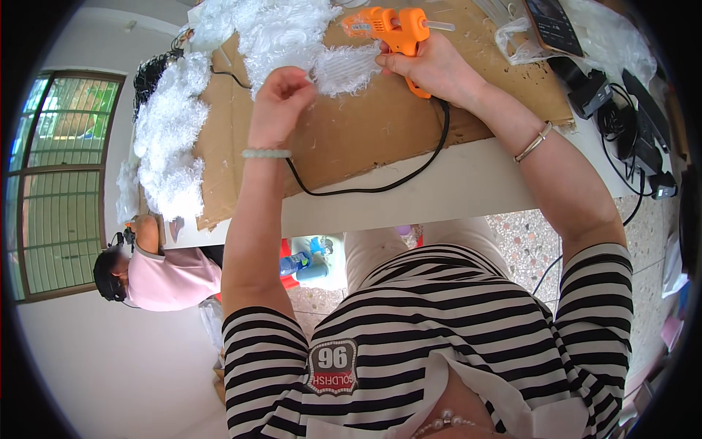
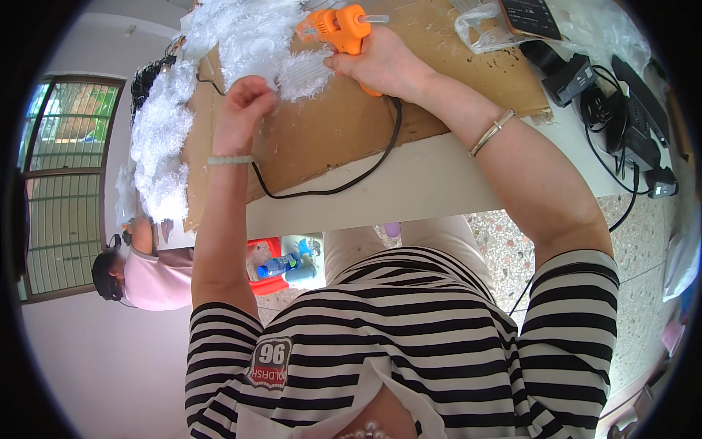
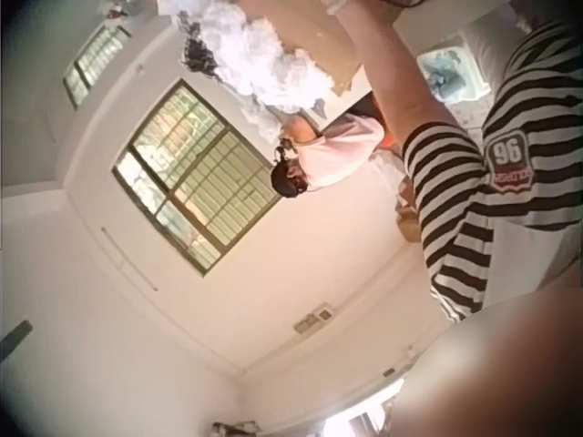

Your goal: The person is using a hot glue gun to attach white cotton material to a cardboard base.

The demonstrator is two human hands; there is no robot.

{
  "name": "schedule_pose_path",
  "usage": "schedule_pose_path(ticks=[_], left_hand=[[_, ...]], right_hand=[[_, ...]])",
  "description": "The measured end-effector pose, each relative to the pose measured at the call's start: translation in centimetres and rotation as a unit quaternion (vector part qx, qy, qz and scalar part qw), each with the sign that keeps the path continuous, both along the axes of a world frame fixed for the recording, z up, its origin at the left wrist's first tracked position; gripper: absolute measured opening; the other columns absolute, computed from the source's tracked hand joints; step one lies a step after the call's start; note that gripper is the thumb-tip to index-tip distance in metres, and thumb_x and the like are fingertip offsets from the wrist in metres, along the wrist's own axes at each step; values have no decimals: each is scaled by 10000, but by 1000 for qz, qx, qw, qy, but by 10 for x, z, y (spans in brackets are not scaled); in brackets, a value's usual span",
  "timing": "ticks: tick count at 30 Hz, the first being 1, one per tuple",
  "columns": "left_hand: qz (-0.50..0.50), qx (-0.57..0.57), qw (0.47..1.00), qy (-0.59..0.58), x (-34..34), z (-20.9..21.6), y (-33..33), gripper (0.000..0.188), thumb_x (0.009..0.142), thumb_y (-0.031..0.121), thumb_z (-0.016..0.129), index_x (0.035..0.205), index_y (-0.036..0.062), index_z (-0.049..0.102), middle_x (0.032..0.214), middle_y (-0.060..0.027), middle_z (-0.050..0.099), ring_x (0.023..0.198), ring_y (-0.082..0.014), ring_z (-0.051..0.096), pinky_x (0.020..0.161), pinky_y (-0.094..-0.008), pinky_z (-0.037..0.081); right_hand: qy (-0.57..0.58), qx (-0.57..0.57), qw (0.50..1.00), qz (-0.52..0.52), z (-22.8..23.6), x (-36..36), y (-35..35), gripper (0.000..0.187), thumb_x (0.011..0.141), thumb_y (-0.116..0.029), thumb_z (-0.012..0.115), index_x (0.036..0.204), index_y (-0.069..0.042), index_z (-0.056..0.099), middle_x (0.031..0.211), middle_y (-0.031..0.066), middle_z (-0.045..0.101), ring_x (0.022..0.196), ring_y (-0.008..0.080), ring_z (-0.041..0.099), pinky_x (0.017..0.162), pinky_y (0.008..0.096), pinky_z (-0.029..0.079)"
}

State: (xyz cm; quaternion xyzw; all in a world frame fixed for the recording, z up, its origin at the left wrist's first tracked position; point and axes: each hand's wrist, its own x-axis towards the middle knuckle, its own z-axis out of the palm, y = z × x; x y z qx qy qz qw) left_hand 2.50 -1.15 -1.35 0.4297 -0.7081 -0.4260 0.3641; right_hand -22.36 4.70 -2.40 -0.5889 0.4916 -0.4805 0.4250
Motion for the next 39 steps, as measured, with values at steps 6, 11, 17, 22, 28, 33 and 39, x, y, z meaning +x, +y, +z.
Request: schedule_pose_path(ticks=[6, 11, 17, 22, 28, 33, 39], left_hand=[[162, -21, 986, 5, 15, 10, -4, 88, 814, 109, 671, 837, 35, 631, 726, 22, 584, 694, -44, 535, 541, -192, 420], [42, -276, 908, -312, -8, -2, 5, 93, 803, 122, 653, 834, 34, 655, 783, -62, 643, 713, -184, 628, 628, -279, 476], [29, -296, 901, -316, -15, 24, 6, 102, 780, 119, 641, 860, 62, 667, 804, -98, 648, 724, -242, 617, 645, -342, 487], [75, -289, 932, -204, -33, 31, -9, 93, 763, 89, 620, 835, 62, 671, 818, -115, 649, 773, -279, 604, 688, -388, 486], [-93, -383, 856, -335, -53, 10, -25, 190, 769, 38, 540, 900, 53, 677, 847, -136, 639, 793, -334, 581, 743, -406, 475], [-73, -366, 867, -330, -50, 9, -27, 164, 785, 59, 543, 892, 52, 667, 832, -153, 639, 794, -325, 589, 740, -396, 477], [1, -315, 914, -257, -55, 10, -20, 177, 792, 71, 558, 954, 71, 629, 826, -134, 648, 820, -315, 593, 737, -398, 479]], right_hand=[[-10, -1, 1000, 1, -2, -1, 1, 188, 873, -139, 603, 1018, -23, 571, 911, 25, 607, 828, 93, 614, 738, 249, 462], [-4, -7, 1000, -8, 0, 3, 0, 163, 870, -138, 605, 988, -32, 567, 899, 23, 604, 823, 97, 615, 727, 249, 458], [-38, 0, 999, -2, -3, -3, 0, 175, 868, -135, 610, 993, -26, 556, 900, 30, 598, 820, 107, 617, 699, 252, 450], [-89, 9, 996, -1, 4, -2, 4, 173, 866, -129, 612, 988, -23, 549, 897, 33, 595, 820, 113, 619, 699, 254, 448], [-151, -13, 988, -16, 6, -6, 4, 185, 868, -134, 617, 1007, -26, 558, 919, 45, 604, 806, 136, 625, 739, 268, 474], [-228, -3, 971, -75, 21, -23, 5, 203, 887, -156, 597, 1041, -28, 562, 961, 70, 618, 770, 144, 628, 735, 277, 523], [-207, -13, 973, -100, 29, -39, 8, 214, 894, -183, 594, 1034, -23, 570, 971, 82, 621, 753, 129, 623, 707, 280, 550]])
